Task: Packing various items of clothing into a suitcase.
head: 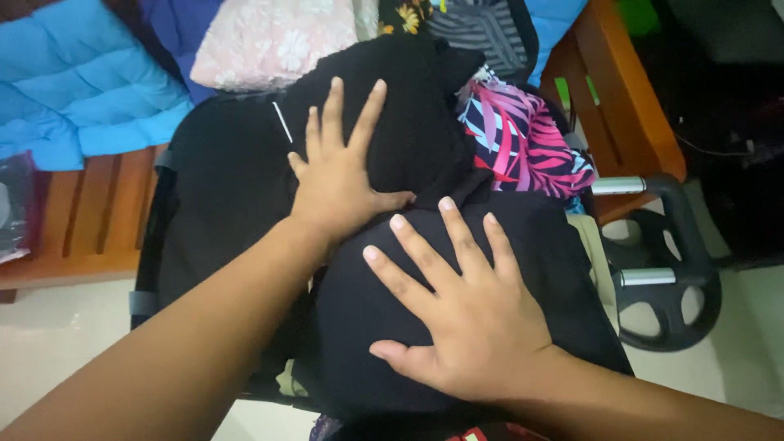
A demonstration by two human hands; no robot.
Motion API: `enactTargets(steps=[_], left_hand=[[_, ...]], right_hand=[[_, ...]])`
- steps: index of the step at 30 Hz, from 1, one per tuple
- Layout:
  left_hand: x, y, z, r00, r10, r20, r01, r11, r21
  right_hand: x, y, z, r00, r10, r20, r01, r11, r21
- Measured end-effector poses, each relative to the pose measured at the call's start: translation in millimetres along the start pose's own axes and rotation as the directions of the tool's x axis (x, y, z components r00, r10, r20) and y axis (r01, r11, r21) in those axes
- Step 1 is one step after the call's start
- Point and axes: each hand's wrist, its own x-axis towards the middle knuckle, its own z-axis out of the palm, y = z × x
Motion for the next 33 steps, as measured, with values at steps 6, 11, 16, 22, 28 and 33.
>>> enactTargets(steps=[6,11,16,22,28,33], left_hand=[[7.6,27.5,-37.8,0.896,0.443,0.029,-0.432,0.854,0.289],[16.5,3.7,2.2,0.577,0.816,0.046,-0.775,0.528,0.348],[15.1,17.7,-9.1,0.693,0.709,0.134,-0.721,0.675,0.156],[26.6,22.2,-15.5,0.707,0.598,0.378,-0.635,0.772,-0.035],[18.6,21.0,-8.0,0.691,0.629,0.357,-0.709,0.685,0.166],[4.7,2.8,6.3,0.707,0.683,0.184,-0.706,0.668,0.233]], right_hand=[[-2.0,-4.1,-1.9,0.999,-0.02,-0.027,0.019,1.0,-0.018],[-3.7,-2.7,-1.8,0.999,0.001,-0.036,-0.001,1.0,0.003],[-7.3,0.1,-0.8,0.998,0.015,-0.057,-0.013,0.999,0.033],[-10.0,3.5,-1.5,0.999,0.011,-0.046,-0.008,0.998,0.058],[-6.9,2.1,-1.4,0.998,-0.014,-0.056,0.017,0.998,0.067],[-5.8,2.3,-2.5,0.999,-0.034,-0.041,0.038,0.994,0.103]])
